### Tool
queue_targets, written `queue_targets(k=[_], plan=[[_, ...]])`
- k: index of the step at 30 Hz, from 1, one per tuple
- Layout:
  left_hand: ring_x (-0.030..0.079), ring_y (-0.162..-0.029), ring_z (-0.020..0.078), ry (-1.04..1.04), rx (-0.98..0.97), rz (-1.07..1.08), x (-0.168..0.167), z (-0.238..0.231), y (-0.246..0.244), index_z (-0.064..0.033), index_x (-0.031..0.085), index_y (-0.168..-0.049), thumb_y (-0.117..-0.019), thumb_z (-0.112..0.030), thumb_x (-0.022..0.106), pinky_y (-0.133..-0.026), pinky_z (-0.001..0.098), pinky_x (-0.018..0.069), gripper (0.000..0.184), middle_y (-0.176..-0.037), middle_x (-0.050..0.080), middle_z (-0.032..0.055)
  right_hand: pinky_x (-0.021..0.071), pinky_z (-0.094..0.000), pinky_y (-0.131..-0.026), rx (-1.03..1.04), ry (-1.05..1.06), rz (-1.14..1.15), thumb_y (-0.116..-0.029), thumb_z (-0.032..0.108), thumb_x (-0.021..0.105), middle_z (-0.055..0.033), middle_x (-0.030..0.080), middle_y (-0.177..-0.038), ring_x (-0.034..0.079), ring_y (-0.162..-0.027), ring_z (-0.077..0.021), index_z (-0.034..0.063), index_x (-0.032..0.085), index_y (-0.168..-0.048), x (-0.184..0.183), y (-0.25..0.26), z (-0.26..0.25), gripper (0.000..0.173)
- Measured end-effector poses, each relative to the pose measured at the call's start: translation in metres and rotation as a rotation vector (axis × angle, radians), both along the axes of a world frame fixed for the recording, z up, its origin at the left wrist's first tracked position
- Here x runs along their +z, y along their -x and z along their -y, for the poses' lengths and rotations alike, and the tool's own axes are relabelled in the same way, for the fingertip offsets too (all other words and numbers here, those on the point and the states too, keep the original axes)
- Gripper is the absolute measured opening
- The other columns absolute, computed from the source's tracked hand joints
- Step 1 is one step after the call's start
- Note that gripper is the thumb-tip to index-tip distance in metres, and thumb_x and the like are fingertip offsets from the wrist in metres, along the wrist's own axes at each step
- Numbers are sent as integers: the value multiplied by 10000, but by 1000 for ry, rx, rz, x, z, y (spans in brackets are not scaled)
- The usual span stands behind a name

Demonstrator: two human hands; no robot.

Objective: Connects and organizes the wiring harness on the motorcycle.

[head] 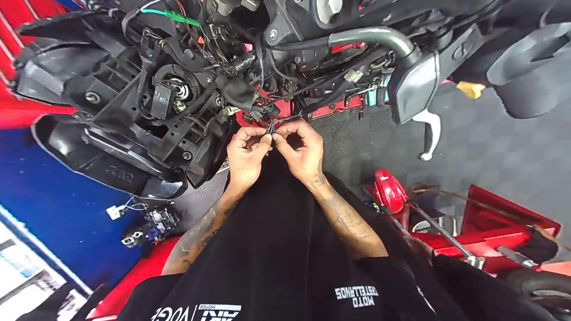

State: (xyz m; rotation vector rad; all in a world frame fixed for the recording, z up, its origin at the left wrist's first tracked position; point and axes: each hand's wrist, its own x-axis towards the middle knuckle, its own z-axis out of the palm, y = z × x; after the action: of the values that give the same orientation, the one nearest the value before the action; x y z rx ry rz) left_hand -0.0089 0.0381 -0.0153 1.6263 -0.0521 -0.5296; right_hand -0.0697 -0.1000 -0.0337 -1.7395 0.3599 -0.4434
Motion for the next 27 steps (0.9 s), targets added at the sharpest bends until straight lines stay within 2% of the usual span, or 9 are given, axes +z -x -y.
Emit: queue_targets(k=[4,7,11,13,15,17,18,22,27], plan=[[708,-750,166,36,21,-31,-1,0,-1,-14,664,-1090,-970,-41,658,-701,324,625,123,-915,718,72,577,-272,-678,100,-109,121,-851,-10,716,-109,652,-927,649,-807,-140,-17,662,-927,-10,0,5,94],[709,-770,201,127,26,-118,-3,0,-1,9,638,-1115,-998,-47,626,-746,373,632,130,-939,709,105,578,-288,-698,159,-203,150,-837,-21,701,-118,659,-967,654,-845,-159,-13,655,-939,-18,2,10,112],[716,-782,199,102,16,-108,-1,-1,-4,-5,648,-1111,-973,-40,662,-739,366,638,143,-958,713,98,597,-316,-712,195,-301,106,-851,-56,629,-121,681,-998,673,-827,-159,-38,611,-1106,-11,7,15,255],[709,-800,180,64,-6,-92,2,-3,-5,-18,657,-1117,-963,-38,675,-747,348,630,156,-970,711,85,596,-309,-740,234,-237,87,-879,-1,698,-113,674,-992,665,-837,-152,-67,613,-1224,-4,6,17,361],[694,-816,145,10,-24,-74,5,-4,-5,-40,673,-1109,-950,-39,689,-746,310,606,160,-974,713,58,592,-298,-767,230,-150,73,-893,54,762,-107,679,-986,661,-855,-141,-56,674,-1164,0,6,14,306],[702,-814,147,-1,-49,-75,6,-4,-7,-38,667,-1115,-944,-32,694,-751,312,614,174,-972,718,59,595,-290,-772,201,-118,50,-899,55,764,-94,696,-963,675,-866,-135,-17,720,-1024,3,7,12,151],[706,-809,151,-3,-68,-85,8,-5,-9,-39,662,-1122,-942,-37,703,-747,315,616,184,-971,722,61,601,-290,-773,197,-137,35,-906,48,755,-90,700,-967,682,-872,-135,-8,722,-994,5,7,12,109],[722,-826,164,-41,-210,-154,20,-5,-22,-34,633,-1188,-976,-70,677,-765,332,633,219,-1002,721,72,617,-291,-707,134,-226,-41,-915,62,750,-80,705,-947,693,-808,-129,0,705,-969,13,11,13,93],[721,-829,168,-79,-266,-319,26,1,-38,-29,670,-1186,-1010,-168,664,-757,345,637,224,-1035,720,68,598,-261,-668,12,-151,-151,-866,79,812,-40,708,-877,683,-759,-100,36,681,-969,20,11,12,172]])
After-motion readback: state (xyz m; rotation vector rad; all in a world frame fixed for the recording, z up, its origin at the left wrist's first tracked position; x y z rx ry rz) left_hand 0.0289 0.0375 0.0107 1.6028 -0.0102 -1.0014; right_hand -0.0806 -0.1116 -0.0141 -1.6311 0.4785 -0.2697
